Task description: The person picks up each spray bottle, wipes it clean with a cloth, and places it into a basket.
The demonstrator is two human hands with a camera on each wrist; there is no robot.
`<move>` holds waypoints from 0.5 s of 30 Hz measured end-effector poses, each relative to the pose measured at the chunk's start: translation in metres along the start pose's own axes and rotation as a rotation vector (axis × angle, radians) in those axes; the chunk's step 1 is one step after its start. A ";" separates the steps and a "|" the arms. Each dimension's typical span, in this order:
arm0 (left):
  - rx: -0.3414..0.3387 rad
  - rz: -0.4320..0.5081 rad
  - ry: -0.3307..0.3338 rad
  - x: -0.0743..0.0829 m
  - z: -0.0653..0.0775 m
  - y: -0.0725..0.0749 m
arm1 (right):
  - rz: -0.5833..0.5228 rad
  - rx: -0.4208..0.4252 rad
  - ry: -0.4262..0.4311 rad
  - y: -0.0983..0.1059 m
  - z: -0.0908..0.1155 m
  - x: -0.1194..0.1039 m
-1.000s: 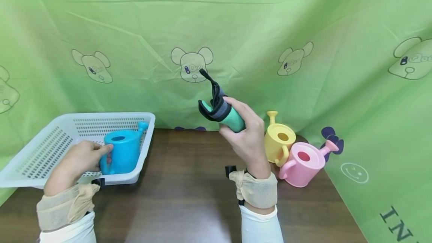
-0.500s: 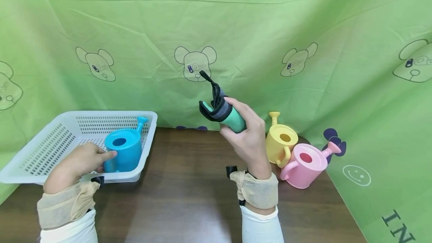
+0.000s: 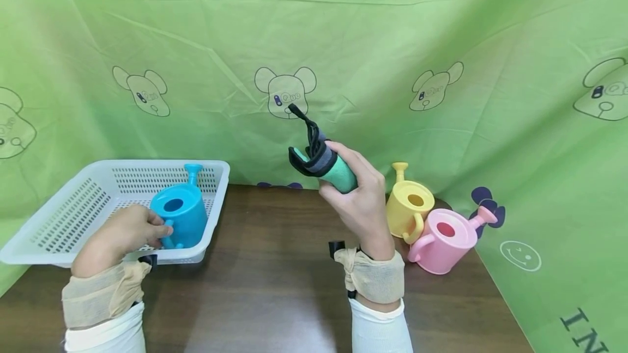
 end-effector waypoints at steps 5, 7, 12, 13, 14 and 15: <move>-0.005 -0.006 0.015 0.002 0.000 0.001 | 0.002 0.000 -0.007 0.001 -0.001 0.001; -0.003 -0.014 0.014 0.002 0.000 0.001 | -0.001 -0.001 -0.009 0.001 -0.001 0.001; 0.029 -0.019 0.037 -0.003 0.005 0.005 | 0.003 -0.004 -0.003 0.000 -0.001 0.000; 0.039 -0.015 0.043 -0.004 0.006 0.007 | 0.006 -0.005 -0.002 -0.001 -0.001 0.000; 0.050 -0.012 0.049 -0.005 0.006 0.009 | 0.008 -0.004 -0.001 -0.001 -0.001 0.000; 0.060 -0.013 0.049 -0.006 0.007 0.011 | 0.011 -0.003 0.000 -0.001 -0.001 0.000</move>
Point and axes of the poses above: each hand's wrist, its own z-axis away from the middle knuckle, its own y-axis out of the back of the hand, x = y × z, the point moved 10 cm from there along -z, towards the middle knuckle, and after that the axes turned 8 degrees about -z, right-handed, at the moved point
